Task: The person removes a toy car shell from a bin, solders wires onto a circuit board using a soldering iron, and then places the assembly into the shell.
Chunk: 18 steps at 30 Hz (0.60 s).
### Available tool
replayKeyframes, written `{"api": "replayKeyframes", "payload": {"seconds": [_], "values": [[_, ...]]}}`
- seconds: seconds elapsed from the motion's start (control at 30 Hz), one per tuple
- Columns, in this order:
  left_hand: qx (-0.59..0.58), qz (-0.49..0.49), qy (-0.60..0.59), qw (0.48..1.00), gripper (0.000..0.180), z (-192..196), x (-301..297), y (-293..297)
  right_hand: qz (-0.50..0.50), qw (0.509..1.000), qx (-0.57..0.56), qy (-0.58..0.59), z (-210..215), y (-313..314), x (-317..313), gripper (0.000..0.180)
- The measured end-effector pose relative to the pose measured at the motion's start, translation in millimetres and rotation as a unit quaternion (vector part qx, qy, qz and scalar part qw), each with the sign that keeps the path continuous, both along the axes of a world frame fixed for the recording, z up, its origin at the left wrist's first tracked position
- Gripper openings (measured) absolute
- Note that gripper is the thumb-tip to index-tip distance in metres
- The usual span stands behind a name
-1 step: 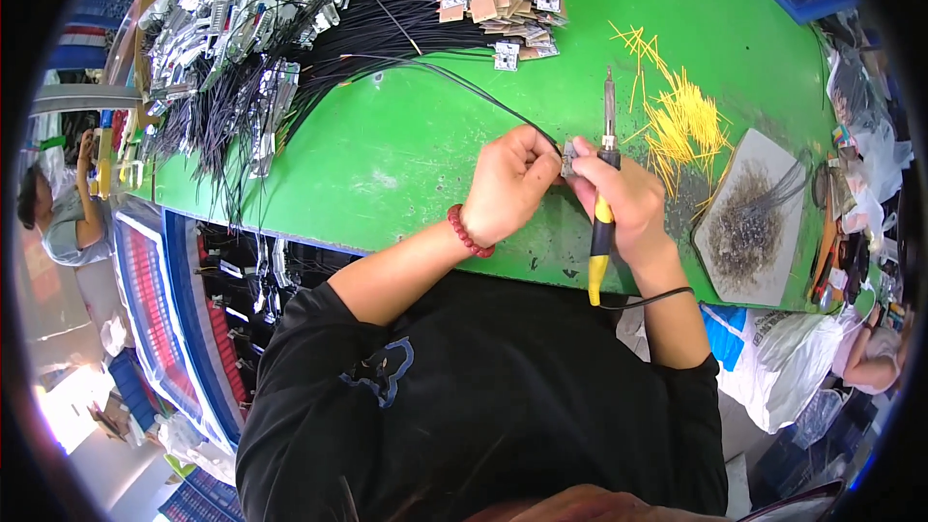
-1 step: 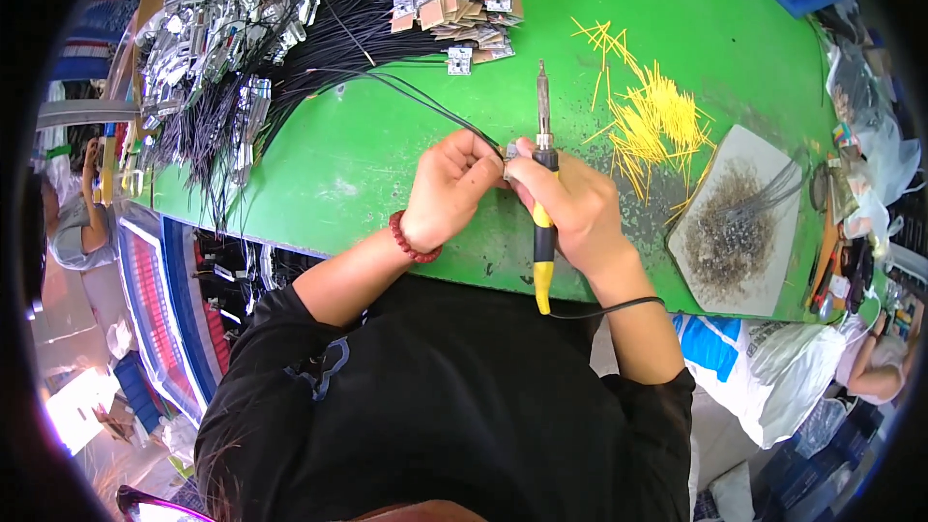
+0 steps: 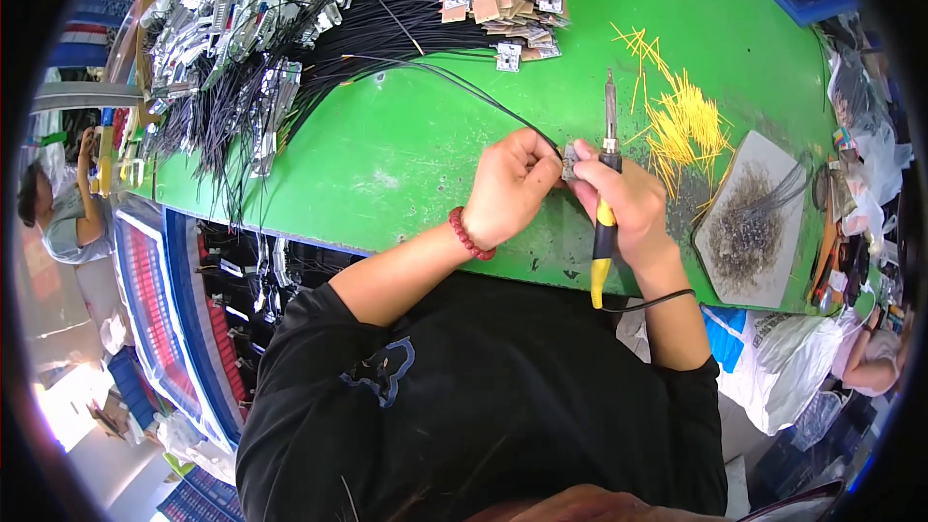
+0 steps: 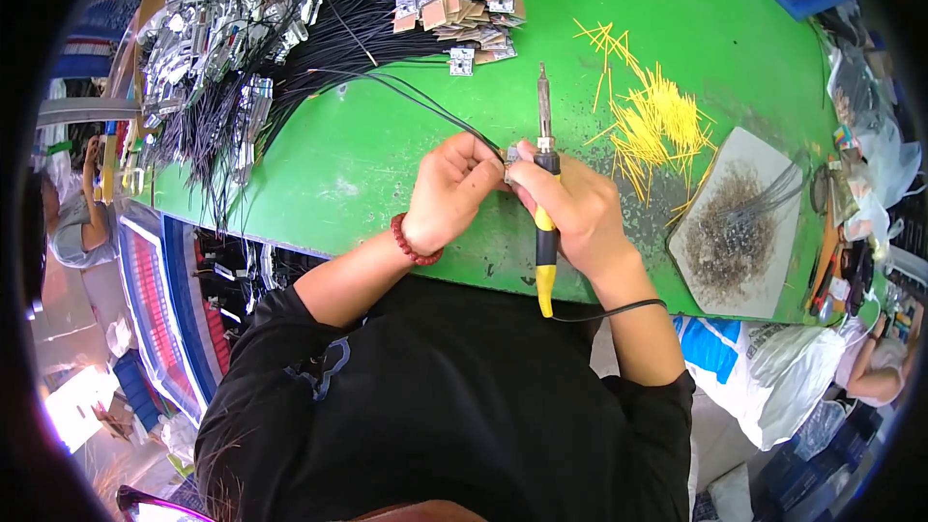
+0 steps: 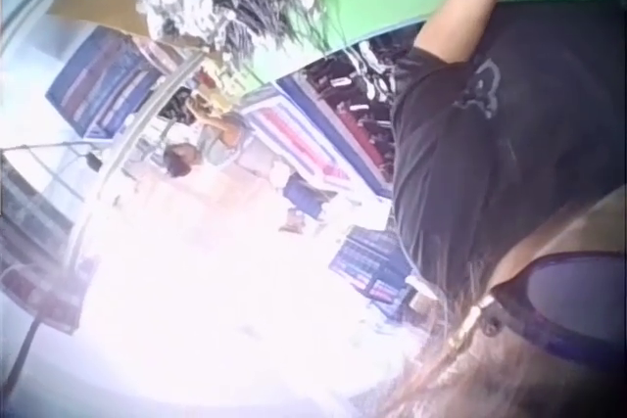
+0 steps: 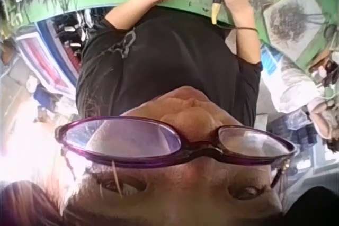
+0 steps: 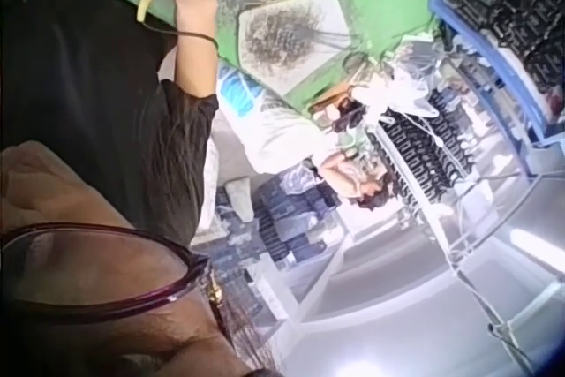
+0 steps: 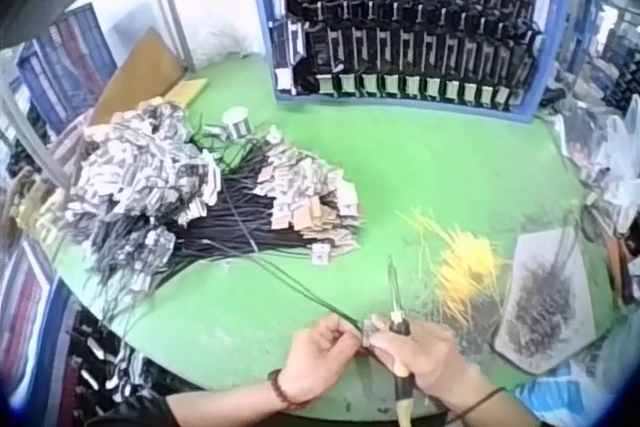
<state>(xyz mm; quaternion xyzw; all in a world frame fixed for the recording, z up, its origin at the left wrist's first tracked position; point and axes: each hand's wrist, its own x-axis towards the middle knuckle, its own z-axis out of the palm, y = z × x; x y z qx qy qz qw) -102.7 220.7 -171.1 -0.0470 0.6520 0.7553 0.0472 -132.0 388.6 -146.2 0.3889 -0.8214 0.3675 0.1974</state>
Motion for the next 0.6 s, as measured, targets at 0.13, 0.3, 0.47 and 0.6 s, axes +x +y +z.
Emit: {"api": "replayKeyframes", "payload": {"seconds": [0.13, 0.3, 0.47, 0.6], "values": [[0.05, 0.012, 0.046, 0.998, 0.008, 6.1, 3.7, 4.1, 0.019, 0.988, -0.058, -0.145, -1.1, 12.3, 5.7, 0.033], [0.056, -0.022, -0.025, 0.998, 0.009, 12.9, -8.7, -9.0, -0.076, 0.989, -0.109, -0.071, 0.9, 6.9, -1.1, 0.027], [-0.081, 0.027, 0.094, 0.992, 0.009, 33.3, -49.3, -38.8, -0.093, 0.962, -0.244, -0.073, 18.0, 17.4, -5.9, 0.02], [0.009, -0.02, -0.072, 0.997, 0.011, 22.5, -63.6, -38.6, -0.091, 0.978, -0.137, -0.13, 8.0, 8.9, -4.6, 0.032]]}}
